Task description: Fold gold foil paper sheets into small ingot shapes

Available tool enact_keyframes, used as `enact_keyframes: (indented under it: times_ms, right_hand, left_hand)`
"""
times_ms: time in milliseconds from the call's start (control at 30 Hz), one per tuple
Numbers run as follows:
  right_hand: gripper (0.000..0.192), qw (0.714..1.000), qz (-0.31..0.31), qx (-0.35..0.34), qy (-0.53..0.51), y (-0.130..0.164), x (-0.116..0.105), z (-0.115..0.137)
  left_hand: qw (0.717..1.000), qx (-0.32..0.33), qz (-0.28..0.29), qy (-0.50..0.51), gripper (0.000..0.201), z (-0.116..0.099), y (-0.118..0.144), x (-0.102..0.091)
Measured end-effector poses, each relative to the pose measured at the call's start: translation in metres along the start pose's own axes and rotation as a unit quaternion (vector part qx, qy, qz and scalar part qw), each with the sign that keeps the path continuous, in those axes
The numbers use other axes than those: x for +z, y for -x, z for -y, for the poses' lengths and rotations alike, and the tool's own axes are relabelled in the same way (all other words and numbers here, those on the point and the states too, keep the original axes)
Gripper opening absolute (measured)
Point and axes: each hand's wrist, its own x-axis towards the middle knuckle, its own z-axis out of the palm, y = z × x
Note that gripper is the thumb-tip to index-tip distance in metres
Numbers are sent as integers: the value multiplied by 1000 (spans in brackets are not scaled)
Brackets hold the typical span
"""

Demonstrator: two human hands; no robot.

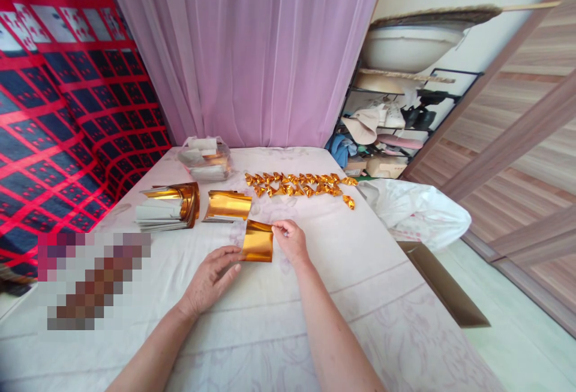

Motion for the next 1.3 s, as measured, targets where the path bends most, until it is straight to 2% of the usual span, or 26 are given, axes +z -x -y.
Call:
enact_keyframes:
  times_ms: [267,433,533,633,800,867,967,1067,1300]
  right_hand:
    - [24,995,1,48,-87,35,-5,7]
    - [31,983,22,86,-161,38,-12,10]
    - [32,975,29,98,-197,36,-17,14]
    - [31,956,38,124,-263,36,-20,19]
    - [31,904,55,178,-386,36,-25,20]
    - [30,883,62,184,-428,37,-27,19]
    - [27,867,77,180,-457,38,-32,17]
    - [24,863,102,169,-464,40,-36,14]
    - [32,897,175,206,-350,40,-48,16]
  left_hand:
    - [1000,-7,-5,29,26,-4,-2,-3]
    - [1000,-10,-16,9,27,-2,-1,-2]
    - [1000,-1,0,-10,28,-2,-1,-2]
    - [999,13,20,-23,27,-3,-2,-2]
    - [999,16,16,-23,26,-3,-2,-2]
    - [999,13,12,-26,27,-3,-1,-2]
    - [999,7,9,-41,30,0,0,-1]
    - [998,-7,-11,-61,31,4,1,1]
    - [993,-39,-71,-83,31,10,2,4]
